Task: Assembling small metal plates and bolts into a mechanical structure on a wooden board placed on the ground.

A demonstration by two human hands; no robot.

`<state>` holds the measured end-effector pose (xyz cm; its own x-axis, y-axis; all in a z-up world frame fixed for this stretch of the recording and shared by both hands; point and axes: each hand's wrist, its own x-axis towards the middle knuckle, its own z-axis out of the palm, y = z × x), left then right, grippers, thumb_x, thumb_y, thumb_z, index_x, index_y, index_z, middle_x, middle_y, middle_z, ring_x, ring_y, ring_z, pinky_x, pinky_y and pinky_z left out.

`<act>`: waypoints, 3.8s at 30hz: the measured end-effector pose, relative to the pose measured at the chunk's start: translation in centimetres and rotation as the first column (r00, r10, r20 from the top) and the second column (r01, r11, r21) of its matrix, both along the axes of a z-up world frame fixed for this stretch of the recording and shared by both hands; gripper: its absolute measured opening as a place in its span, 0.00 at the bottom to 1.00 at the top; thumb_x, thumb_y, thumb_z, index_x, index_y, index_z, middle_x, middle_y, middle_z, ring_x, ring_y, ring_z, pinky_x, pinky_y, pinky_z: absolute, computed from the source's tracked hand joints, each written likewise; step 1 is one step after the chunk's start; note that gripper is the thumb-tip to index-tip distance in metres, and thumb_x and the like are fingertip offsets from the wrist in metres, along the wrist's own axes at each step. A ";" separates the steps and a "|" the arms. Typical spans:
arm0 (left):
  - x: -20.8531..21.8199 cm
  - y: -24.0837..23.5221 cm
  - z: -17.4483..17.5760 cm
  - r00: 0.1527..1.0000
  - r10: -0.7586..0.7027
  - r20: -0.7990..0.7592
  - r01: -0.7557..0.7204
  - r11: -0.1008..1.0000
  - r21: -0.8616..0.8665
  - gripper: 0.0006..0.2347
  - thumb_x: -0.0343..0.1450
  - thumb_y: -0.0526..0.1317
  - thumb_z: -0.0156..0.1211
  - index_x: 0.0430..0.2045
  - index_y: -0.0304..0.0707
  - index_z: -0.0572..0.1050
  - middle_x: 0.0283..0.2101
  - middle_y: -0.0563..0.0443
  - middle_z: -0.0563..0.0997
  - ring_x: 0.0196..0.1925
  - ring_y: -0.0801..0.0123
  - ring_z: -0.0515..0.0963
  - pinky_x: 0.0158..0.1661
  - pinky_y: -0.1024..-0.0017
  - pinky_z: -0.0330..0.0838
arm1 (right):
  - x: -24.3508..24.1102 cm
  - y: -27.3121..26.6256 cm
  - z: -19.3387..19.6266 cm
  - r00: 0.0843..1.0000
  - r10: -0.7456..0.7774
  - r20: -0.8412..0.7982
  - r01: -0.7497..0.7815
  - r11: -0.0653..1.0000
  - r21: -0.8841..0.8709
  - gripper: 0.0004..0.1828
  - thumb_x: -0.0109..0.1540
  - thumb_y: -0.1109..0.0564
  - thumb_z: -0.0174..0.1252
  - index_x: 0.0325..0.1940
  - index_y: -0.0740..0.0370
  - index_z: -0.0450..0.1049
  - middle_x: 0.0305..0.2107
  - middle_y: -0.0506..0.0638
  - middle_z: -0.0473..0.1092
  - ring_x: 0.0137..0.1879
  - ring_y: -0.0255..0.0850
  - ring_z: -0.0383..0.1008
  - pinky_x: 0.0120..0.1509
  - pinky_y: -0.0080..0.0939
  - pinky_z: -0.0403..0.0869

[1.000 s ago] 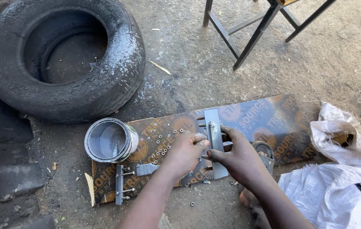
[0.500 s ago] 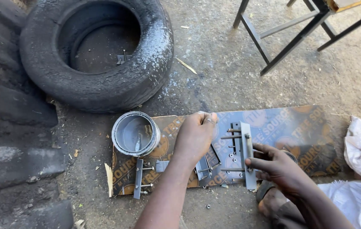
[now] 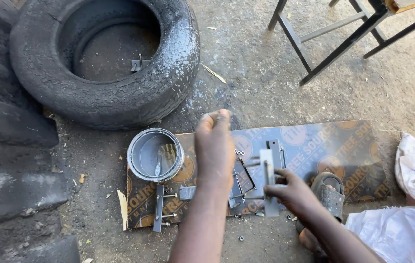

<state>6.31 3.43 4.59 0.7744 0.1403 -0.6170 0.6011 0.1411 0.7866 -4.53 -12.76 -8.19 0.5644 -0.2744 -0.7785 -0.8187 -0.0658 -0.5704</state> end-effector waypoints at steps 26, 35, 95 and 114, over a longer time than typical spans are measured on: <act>0.2 -5.9 -3.7 0.867 -0.480 -0.136 0.496 0.801 0.334 0.10 0.76 0.45 0.52 0.36 0.43 0.80 0.46 0.58 0.79 0.45 0.74 0.81 0.51 0.75 0.74 | 4.5 -2.9 -16.3 0.986 -0.028 -0.167 -0.055 0.880 -0.472 0.20 0.63 0.45 0.51 0.57 0.48 0.74 0.56 0.57 0.69 0.63 0.55 0.70 0.65 0.63 0.67; -0.3 -6.2 -6.2 0.877 -0.476 -0.063 0.455 0.781 0.428 0.09 0.74 0.46 0.56 0.29 0.45 0.80 0.32 0.59 0.76 0.34 0.76 0.71 0.39 0.72 0.69 | 3.5 -8.7 -21.9 0.987 -0.134 -0.085 0.093 0.924 -0.371 0.30 0.68 0.45 0.48 0.72 0.61 0.63 0.64 0.60 0.63 0.68 0.59 0.64 0.70 0.61 0.66; 0.4 -2.9 -2.5 0.466 -0.798 -0.381 0.754 0.134 0.643 0.10 0.70 0.34 0.56 0.42 0.39 0.82 0.50 0.50 0.81 0.58 0.53 0.76 0.56 0.56 0.62 | 11.1 -1.2 8.5 -0.036 0.978 -0.205 -0.536 -0.192 -0.822 0.28 0.52 0.55 0.73 0.52 0.53 0.68 0.43 0.49 0.77 0.58 0.52 0.73 0.72 0.71 0.57; 0.8 -0.4 -5.3 0.868 -0.369 -0.332 0.445 0.874 0.193 0.11 0.68 0.36 0.64 0.38 0.27 0.87 0.35 0.46 0.88 0.36 0.68 0.83 0.41 0.70 0.78 | 0.6 -1.6 -25.2 0.756 0.565 -0.329 -0.653 0.686 -0.321 0.18 0.61 0.47 0.58 0.52 0.55 0.71 0.53 0.53 0.73 0.54 0.57 0.78 0.53 0.59 0.76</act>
<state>7.06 3.07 -0.71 0.5999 0.0319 -0.7994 0.7569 -0.3464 0.5542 -3.92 -14.37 -33.37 0.5713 -0.2258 -0.7891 -0.6018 -0.7690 -0.2156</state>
